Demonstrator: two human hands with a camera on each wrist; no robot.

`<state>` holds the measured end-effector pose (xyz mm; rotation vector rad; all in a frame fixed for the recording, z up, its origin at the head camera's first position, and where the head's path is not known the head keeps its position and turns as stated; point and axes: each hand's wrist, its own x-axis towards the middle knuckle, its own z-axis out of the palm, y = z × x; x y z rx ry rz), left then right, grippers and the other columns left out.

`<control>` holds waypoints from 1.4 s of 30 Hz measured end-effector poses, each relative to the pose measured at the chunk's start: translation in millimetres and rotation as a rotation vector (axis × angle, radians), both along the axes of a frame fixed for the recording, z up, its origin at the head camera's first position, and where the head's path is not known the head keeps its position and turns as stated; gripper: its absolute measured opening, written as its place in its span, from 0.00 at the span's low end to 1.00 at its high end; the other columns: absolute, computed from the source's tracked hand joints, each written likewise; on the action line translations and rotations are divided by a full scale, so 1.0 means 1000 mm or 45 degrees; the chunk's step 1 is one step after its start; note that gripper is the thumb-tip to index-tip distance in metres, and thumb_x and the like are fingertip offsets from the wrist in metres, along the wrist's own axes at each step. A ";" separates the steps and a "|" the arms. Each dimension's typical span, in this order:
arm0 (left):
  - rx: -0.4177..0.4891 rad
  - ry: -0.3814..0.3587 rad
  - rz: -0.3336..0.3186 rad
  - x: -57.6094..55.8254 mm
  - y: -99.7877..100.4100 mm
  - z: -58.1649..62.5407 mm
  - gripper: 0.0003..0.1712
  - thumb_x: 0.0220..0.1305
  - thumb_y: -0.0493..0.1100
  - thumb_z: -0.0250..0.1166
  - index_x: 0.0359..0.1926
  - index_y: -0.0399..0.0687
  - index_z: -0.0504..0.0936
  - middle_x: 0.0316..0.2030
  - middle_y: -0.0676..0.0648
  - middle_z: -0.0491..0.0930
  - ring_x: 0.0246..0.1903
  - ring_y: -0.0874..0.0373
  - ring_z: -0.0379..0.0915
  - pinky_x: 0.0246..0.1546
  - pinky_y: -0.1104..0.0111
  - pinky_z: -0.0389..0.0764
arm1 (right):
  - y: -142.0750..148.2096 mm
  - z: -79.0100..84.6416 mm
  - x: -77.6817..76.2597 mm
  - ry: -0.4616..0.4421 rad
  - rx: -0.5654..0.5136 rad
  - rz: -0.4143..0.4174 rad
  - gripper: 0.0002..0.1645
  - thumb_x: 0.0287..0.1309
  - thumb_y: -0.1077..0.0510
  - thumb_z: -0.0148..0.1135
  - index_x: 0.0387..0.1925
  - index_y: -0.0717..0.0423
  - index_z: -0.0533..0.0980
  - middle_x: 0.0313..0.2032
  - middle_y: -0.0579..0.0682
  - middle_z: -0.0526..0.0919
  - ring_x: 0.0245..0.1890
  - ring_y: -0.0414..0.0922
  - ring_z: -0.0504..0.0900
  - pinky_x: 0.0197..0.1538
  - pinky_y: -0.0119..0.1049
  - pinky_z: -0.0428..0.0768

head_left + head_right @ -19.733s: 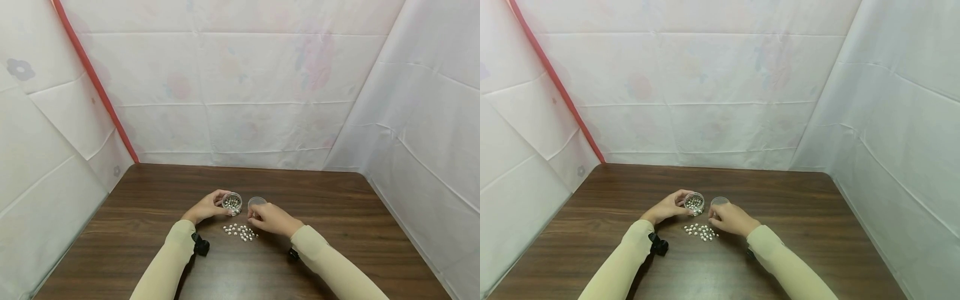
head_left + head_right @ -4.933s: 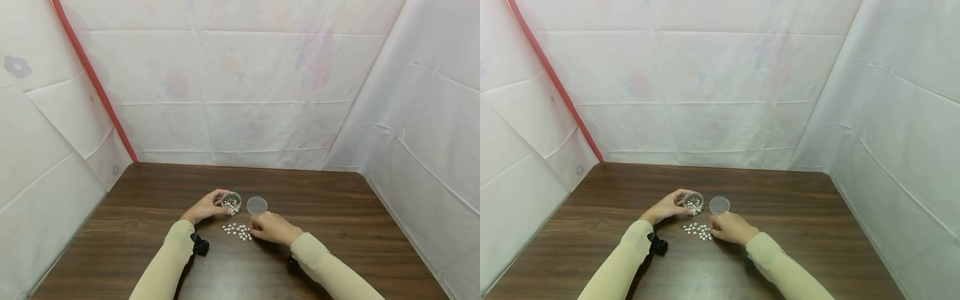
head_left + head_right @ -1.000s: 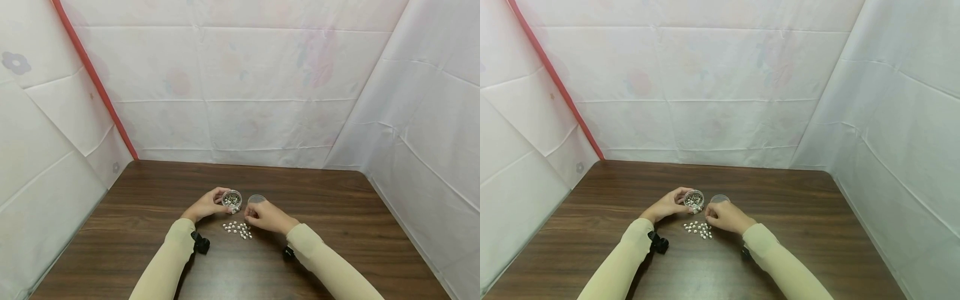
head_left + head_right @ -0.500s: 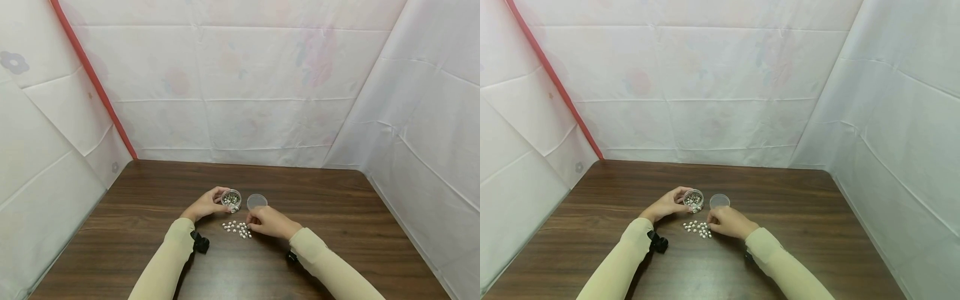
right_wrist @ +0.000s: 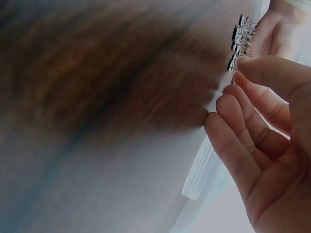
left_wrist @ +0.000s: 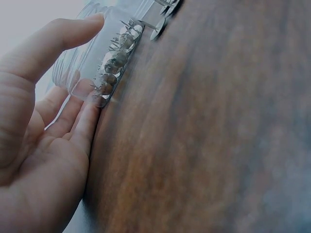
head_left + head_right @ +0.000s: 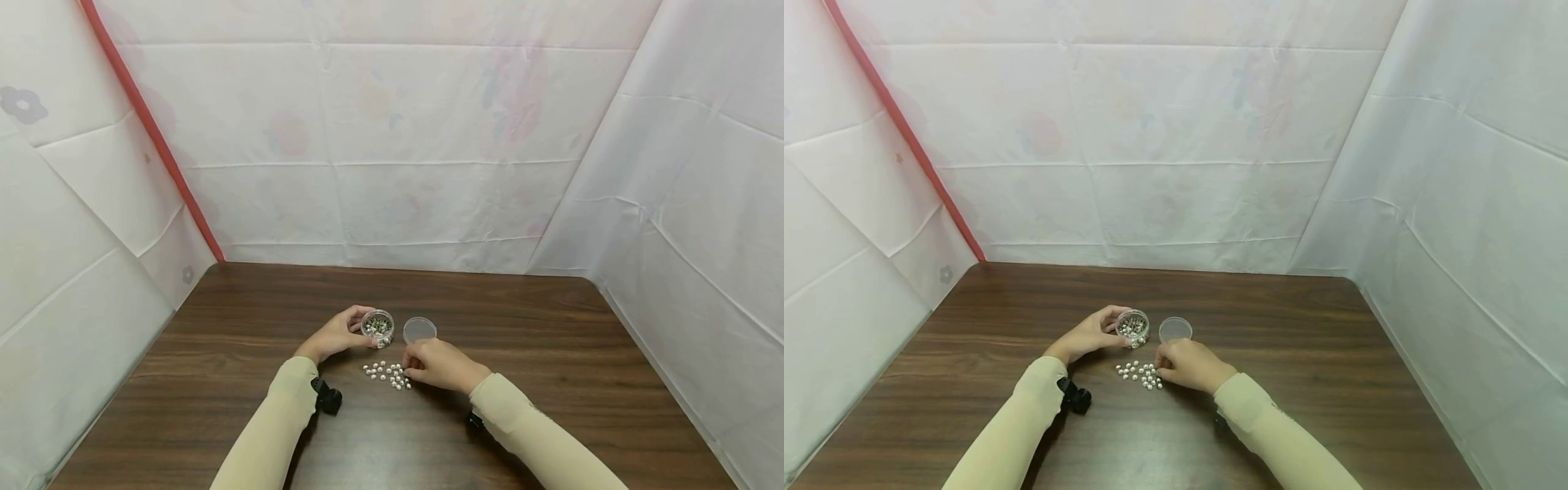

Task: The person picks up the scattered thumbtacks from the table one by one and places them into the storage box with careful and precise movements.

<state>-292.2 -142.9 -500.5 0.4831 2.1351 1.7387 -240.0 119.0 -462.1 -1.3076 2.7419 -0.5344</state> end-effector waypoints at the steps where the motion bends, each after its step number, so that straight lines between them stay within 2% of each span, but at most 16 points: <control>1: 0.004 -0.002 0.000 0.000 0.000 0.000 0.44 0.47 0.36 0.73 0.65 0.44 0.63 0.60 0.36 0.68 0.63 0.48 0.55 0.64 0.49 0.61 | 0.000 0.001 0.000 0.006 0.001 0.002 0.03 0.55 0.55 0.64 0.32 0.48 0.78 0.30 0.42 0.78 0.28 0.32 0.74 0.32 0.26 0.78; 10: -0.009 0.035 0.069 0.003 0.002 -0.002 0.41 0.44 0.41 0.76 0.61 0.51 0.68 0.57 0.44 0.72 0.62 0.50 0.58 0.64 0.49 0.60 | 0.000 -0.002 -0.001 0.061 0.035 -0.007 0.02 0.55 0.54 0.64 0.30 0.46 0.78 0.29 0.40 0.78 0.28 0.31 0.73 0.32 0.26 0.78; 30: -0.015 0.050 0.078 0.003 0.002 0.001 0.40 0.44 0.40 0.76 0.60 0.51 0.69 0.56 0.45 0.73 0.62 0.51 0.58 0.64 0.50 0.61 | 0.000 -0.002 -0.001 0.103 0.012 -0.001 0.04 0.56 0.56 0.63 0.28 0.45 0.76 0.27 0.39 0.75 0.26 0.33 0.71 0.29 0.27 0.75; 38: -0.023 0.044 0.080 0.004 0.001 0.001 0.40 0.44 0.41 0.76 0.60 0.53 0.69 0.58 0.45 0.71 0.63 0.49 0.56 0.64 0.49 0.61 | 0.001 -0.001 -0.004 0.021 -0.035 0.017 0.04 0.58 0.57 0.61 0.28 0.45 0.77 0.26 0.37 0.77 0.25 0.31 0.72 0.29 0.27 0.77; 42: 0.003 0.025 0.058 0.003 0.002 0.000 0.40 0.46 0.38 0.74 0.61 0.50 0.68 0.60 0.41 0.69 0.64 0.46 0.53 0.65 0.47 0.59 | 0.001 0.001 -0.005 -0.008 -0.037 0.030 0.05 0.58 0.57 0.61 0.28 0.45 0.76 0.25 0.36 0.77 0.25 0.30 0.72 0.29 0.26 0.76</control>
